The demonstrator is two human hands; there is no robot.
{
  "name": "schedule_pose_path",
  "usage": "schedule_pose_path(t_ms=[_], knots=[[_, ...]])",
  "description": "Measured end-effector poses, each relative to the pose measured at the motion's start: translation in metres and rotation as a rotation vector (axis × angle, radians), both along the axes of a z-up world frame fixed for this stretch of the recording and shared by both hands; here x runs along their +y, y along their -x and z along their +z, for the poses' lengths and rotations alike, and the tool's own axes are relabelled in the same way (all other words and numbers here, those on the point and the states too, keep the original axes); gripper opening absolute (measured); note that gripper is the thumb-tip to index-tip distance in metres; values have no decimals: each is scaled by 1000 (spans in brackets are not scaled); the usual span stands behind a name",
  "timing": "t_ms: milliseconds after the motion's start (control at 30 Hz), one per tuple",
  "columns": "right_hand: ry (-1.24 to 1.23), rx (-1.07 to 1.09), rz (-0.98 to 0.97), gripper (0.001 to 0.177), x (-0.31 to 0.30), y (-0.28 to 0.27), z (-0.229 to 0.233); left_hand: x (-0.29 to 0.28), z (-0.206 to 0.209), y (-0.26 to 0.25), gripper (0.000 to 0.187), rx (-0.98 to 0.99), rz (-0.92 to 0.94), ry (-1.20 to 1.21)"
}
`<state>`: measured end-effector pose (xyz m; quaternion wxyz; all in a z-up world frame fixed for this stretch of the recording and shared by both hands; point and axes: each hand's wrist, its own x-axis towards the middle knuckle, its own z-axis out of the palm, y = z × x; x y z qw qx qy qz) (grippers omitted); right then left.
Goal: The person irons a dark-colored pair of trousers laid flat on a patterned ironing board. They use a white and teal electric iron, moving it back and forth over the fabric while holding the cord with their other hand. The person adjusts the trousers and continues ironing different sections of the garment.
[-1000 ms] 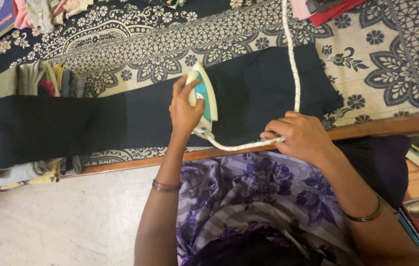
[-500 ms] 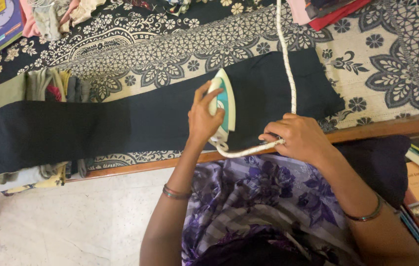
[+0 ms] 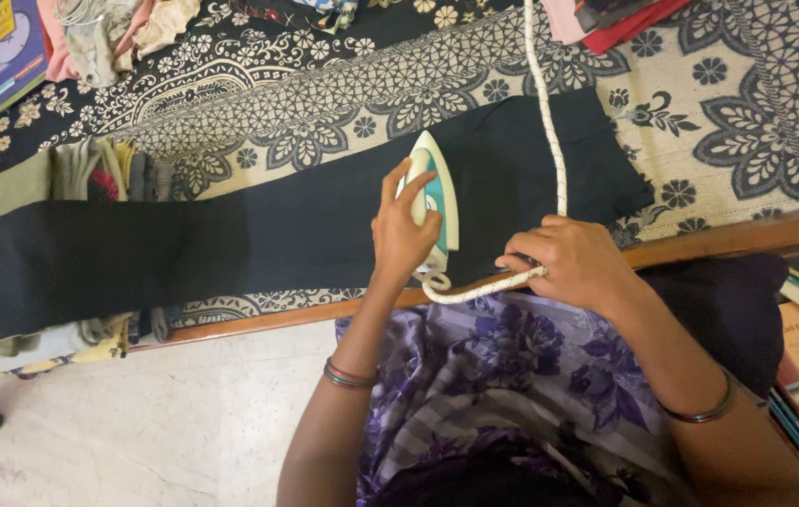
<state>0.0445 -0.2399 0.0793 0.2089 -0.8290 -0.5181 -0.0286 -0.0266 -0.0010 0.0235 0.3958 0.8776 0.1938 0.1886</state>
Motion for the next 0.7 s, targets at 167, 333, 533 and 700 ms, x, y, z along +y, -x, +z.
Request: schedule_pose_path(t_ms=[167, 333, 533, 700], knots=[[27, 18, -23, 16, 1, -2, -2, 7, 0, -21, 51, -40, 24, -88], [28, 16, -21, 19, 6, 0, -2, 5, 4, -32, 50, -27, 75, -59], [50, 33, -8, 24, 7, 3, -1, 1, 3, -19, 52, -33, 33, -40], [10, 7, 21, 13, 7, -1, -4, 6, 2, -31, 49, 8, 48, -31]])
